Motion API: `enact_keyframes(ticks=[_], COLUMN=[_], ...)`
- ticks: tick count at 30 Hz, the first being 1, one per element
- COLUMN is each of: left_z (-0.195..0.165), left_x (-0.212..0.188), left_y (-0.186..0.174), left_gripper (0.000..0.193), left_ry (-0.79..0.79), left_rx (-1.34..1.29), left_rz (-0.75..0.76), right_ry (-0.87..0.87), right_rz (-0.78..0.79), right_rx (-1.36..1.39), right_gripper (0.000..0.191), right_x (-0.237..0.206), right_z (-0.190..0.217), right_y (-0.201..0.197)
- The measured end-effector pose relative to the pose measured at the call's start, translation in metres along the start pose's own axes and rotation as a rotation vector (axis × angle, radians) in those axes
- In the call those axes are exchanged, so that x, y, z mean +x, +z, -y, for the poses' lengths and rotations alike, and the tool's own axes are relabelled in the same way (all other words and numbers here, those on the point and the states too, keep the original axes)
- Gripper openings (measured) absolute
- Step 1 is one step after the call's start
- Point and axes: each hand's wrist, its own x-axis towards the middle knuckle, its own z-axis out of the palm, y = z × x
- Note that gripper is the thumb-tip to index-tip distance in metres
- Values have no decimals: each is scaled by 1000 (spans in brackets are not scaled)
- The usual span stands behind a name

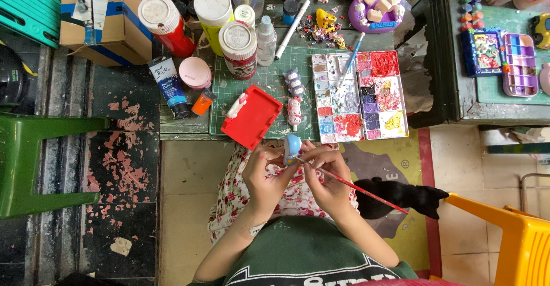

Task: The person paints a small figurine with a paintbrush, dipping the brush in a water cup and dabbing it on a palette. They then pick up a paint tube, open it, squeeze paint onto the palette, and continue painting the figurine, turning it in their hands to reach different sides.

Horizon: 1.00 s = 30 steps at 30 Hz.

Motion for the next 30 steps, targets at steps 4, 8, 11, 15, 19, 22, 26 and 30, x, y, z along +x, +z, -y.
enact_keyframes(ticks=[4,8,11,15,19,22,26,30], left_z=[0,0,1,2,3,4,4,5], left_x=[0,1,0,0,0,-1,-3,-3], left_y=[0,0,0,1,1,2,2,2], left_gripper=[36,37,38,39,40,39,40,38], left_ry=[-4,-6,-6,0,-3,-28,-27,-42], left_rx=[-22,-25,-28,-13,-1,-33,-32,-41], left_rz=[1,5,3,-6,-15,-19,-19,-7], right_ry=[-3,7,13,9,16,19,18,38], right_rz=[7,3,3,11,9,11,13,12], right_rx=[7,27,41,42,47,55,68,126], right_gripper=[23,22,22,22,22,21,20,19], right_x=[0,0,0,1,1,1,0,-2], right_z=[0,0,0,1,2,2,0,-1], right_y=[-1,-1,-1,-1,-1,-1,-2,-6])
